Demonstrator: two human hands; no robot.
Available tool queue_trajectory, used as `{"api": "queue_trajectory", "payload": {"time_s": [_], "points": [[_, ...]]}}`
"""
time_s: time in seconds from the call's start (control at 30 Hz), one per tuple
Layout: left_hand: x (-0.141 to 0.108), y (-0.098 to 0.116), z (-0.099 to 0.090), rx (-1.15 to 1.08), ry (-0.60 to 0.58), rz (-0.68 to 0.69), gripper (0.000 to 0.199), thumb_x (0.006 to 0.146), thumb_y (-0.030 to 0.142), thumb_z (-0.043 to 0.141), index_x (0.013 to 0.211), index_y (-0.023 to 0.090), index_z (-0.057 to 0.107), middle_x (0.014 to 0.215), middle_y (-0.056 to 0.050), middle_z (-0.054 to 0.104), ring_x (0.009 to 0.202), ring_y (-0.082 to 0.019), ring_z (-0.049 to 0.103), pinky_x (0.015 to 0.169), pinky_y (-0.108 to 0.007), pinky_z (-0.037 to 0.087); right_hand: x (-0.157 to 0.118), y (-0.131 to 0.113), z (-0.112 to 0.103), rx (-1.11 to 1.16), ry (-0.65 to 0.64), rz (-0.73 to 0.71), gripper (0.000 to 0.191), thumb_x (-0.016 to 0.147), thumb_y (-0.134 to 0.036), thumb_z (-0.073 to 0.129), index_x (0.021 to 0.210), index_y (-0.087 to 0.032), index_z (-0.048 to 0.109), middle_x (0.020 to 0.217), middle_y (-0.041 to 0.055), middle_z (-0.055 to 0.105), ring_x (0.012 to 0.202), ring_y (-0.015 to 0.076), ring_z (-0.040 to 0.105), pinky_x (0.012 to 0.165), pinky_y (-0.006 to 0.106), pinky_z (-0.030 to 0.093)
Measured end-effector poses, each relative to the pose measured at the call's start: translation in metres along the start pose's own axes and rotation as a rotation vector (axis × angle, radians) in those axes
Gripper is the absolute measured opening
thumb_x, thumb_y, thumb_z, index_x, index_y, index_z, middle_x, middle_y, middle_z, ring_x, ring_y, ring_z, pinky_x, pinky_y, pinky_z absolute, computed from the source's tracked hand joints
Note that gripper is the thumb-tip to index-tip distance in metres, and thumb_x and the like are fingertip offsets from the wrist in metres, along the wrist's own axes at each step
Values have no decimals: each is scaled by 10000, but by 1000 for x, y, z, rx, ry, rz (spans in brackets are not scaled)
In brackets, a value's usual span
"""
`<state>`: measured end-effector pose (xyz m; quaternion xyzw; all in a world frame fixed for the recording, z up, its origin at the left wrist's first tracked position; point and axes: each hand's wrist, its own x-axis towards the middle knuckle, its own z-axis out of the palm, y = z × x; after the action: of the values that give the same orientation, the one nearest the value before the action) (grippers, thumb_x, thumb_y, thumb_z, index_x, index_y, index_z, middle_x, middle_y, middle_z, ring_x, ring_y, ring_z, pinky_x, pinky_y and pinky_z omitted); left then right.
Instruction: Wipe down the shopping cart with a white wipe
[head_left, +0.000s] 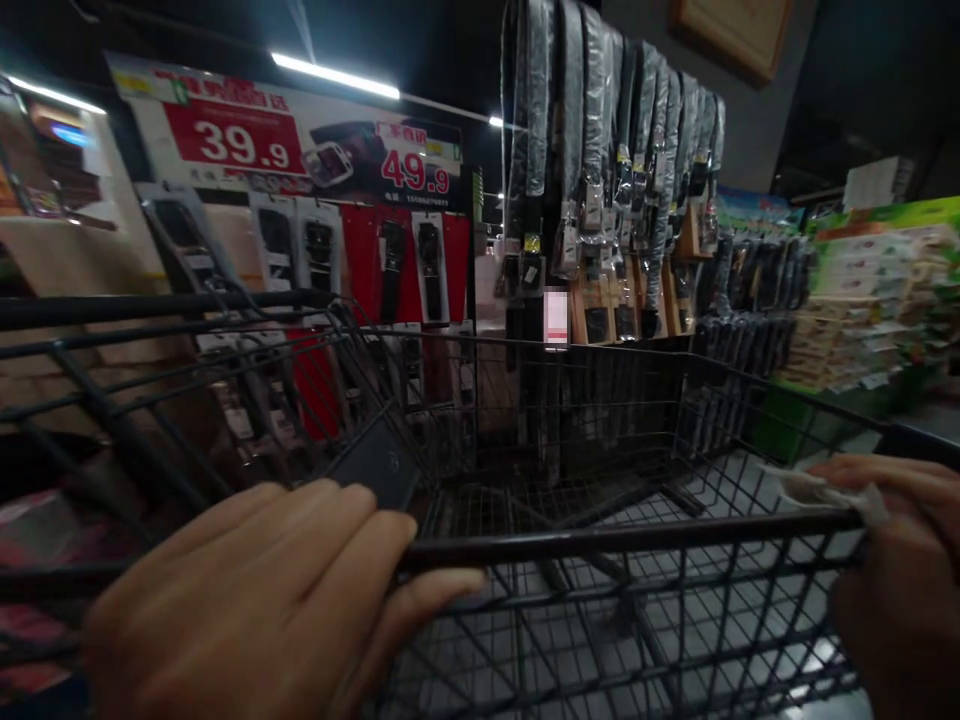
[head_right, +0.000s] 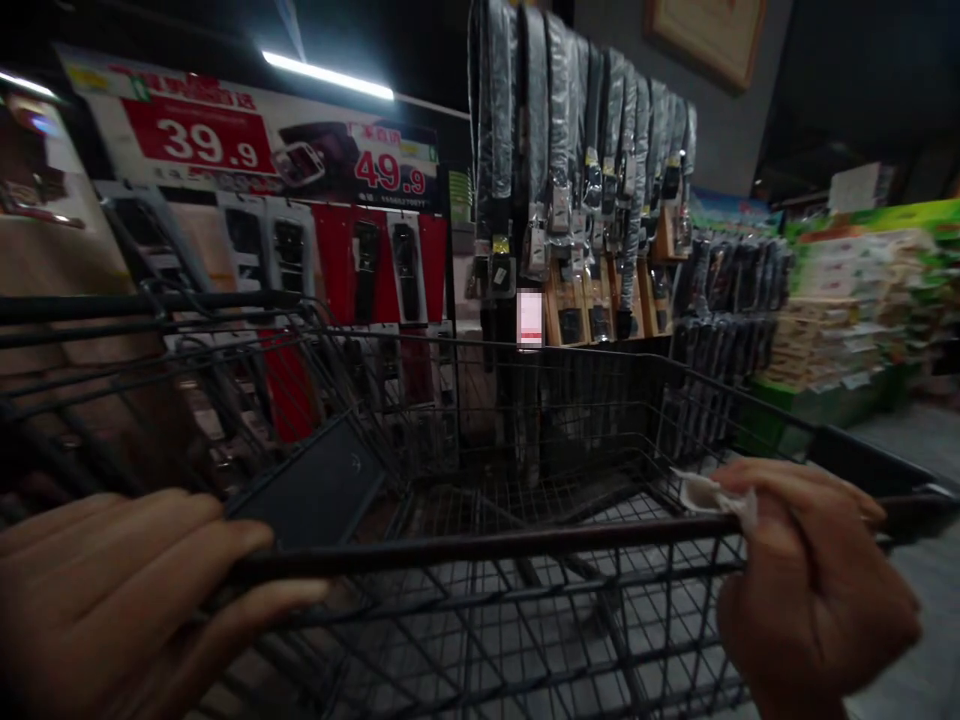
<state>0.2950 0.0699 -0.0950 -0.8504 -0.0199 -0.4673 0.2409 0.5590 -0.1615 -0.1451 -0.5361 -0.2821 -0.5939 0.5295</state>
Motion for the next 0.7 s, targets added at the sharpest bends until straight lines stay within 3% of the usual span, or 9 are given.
{"api": "queue_trajectory", "payload": {"time_s": [0.13, 0.37, 0.53, 0.7], "points": [[-1, -8, -13, 57, 47, 61, 319, 830, 563, 558, 716, 267, 527, 561, 22, 525, 506, -178, 463, 489, -340, 304, -2, -12, 0, 27, 28, -87, 147, 771, -222, 569, 639, -206, 632, 587, 23, 643, 539, 156, 582, 617, 347, 429], [-12, -25, -22, 155, 99, 124, 387, 845, 604, 505, 679, 254, 500, 552, 8, 490, 522, -196, 432, 501, -332, 266, -9, -27, 7, 50, 24, -151, 146, 778, -222, 545, 671, -183, 635, 624, 13, 649, 583, 153, 595, 705, 357, 447], [-6, -25, -20, 242, 110, 100, 444, 887, 600, 430, 652, 238, 531, 541, 6, 465, 530, -179, 401, 518, -308, 234, -11, -25, 19, 79, 9, -204, 162, 803, -189, 503, 672, -178, 596, 636, -3, 628, 616, 139, 599, 768, 351, 449], [-2, -22, -11, 273, 108, 64, 452, 898, 588, 430, 656, 220, 528, 554, 16, 460, 554, -148, 384, 548, -286, 212, -12, -18, 31, 82, -77, -153, 209, 864, -193, 448, 698, -191, 575, 676, 7, 613, 672, 153, 585, 800, 375, 443]]}}
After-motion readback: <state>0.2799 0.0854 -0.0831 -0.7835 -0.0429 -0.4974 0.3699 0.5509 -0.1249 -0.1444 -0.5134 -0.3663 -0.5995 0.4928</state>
